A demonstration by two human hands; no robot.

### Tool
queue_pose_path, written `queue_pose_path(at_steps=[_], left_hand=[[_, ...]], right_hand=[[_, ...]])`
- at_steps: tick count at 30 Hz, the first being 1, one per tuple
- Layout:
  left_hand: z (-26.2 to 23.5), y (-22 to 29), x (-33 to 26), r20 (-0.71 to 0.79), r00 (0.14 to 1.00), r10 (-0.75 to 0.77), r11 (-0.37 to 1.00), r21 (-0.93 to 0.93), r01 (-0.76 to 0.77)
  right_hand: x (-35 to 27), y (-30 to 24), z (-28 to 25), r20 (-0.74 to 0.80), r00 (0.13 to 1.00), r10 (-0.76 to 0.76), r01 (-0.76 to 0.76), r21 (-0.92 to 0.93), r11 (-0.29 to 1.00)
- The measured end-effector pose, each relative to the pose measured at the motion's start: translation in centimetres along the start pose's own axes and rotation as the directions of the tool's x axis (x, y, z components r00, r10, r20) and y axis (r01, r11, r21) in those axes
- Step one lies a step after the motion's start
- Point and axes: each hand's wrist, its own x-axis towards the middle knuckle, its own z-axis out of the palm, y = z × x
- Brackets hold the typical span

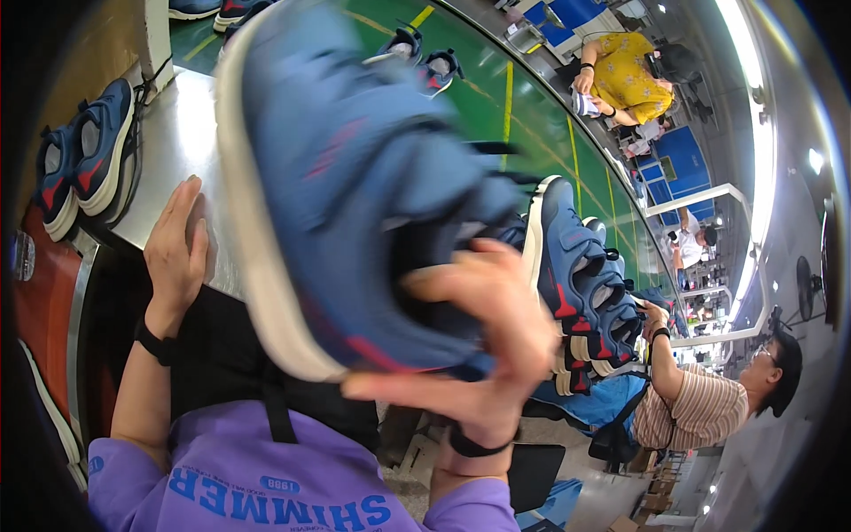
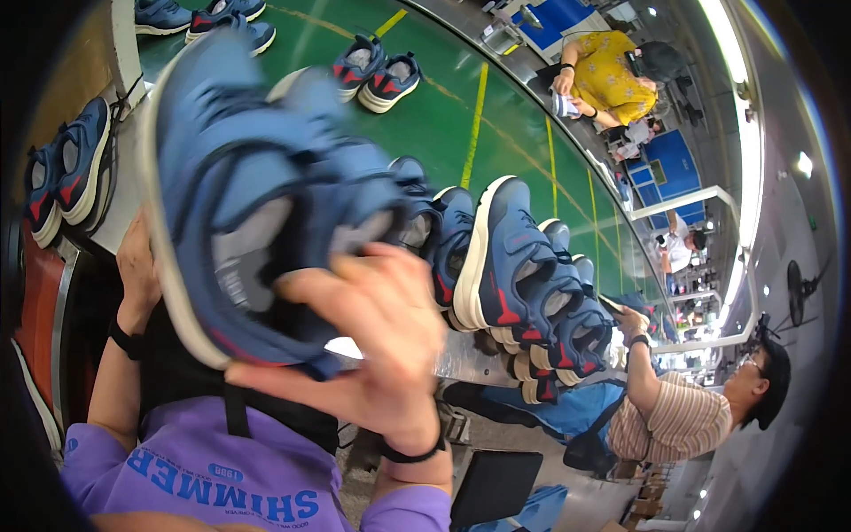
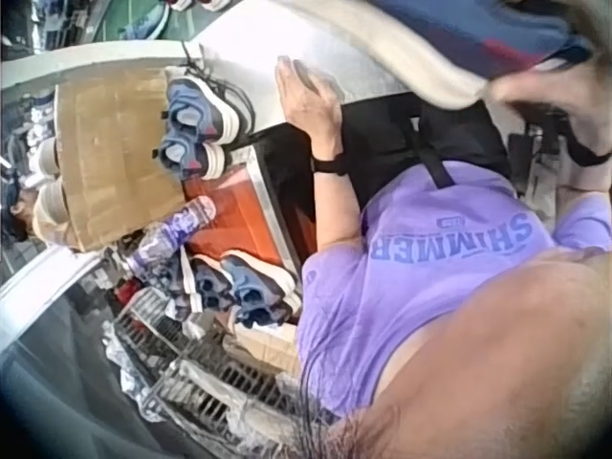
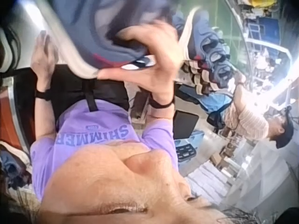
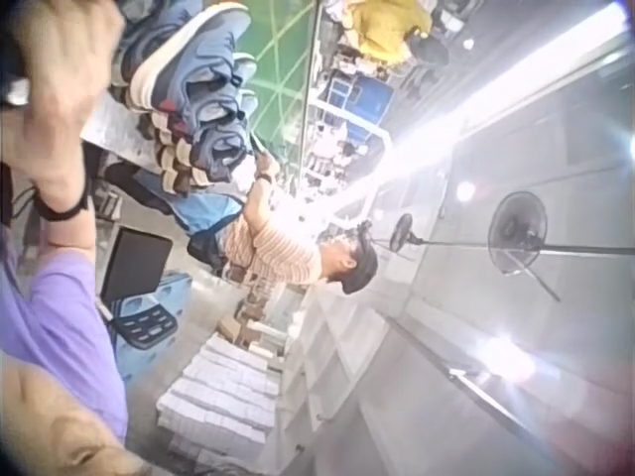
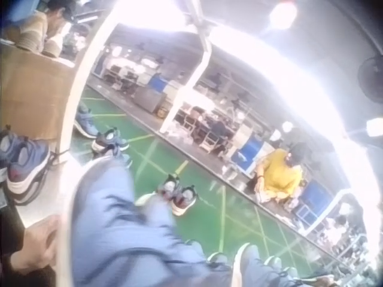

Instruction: Checking and arranging sneakers on a production line table.

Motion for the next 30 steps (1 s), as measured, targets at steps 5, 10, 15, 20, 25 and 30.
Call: queue_pose_path(at_steps=[5, 10, 15, 20, 25, 30], left_hand=[[-0.5, 0.9, 0.3, -0.015, 1.0, 0.013, 1.0, 0.008, -0.013], [-0.5, 1.7, 0.6, -0.026, 0.998, 0.054, 0.998, 0.029, -0.053], [-0.5, 1.8, 0.7, -0.028, 0.999, 0.047, 0.999, 0.029, -0.046], [-0.5, 1.8, 0.5, -0.033, 0.999, 0.04, 0.998, 0.041, -0.038], [-0.8, 1.5, 0.4, 0.001, 1.0, 0.023, 0.999, 0.034, -0.023], [-1.0, 1.3, 1.1, -0.013, 0.995, 0.097, 0.994, 0.048, -0.096]], right_hand=[[1.1, 2.0, -3.0, -0.01, 0.999, -0.051, 0.032, -0.648, 0.761], [-0.6, 3.6, -2.5, 0.068, 0.965, 0.253, -0.098, -0.803, 0.588], [0.6, 2.5, -2.5, 0.087, 0.901, 0.425, -0.18, -0.817, 0.548], [0.8, 1.8, -3.1, 0.123, 0.877, 0.464, -0.168, -0.827, 0.536], [1.0, 0.9, -3.1, 0.071, 0.886, 0.457, -0.206, -0.824, 0.527], [0.4, -0.1, -0.9, -0.048, 0.991, 0.126, -0.116, -0.776, 0.619]])
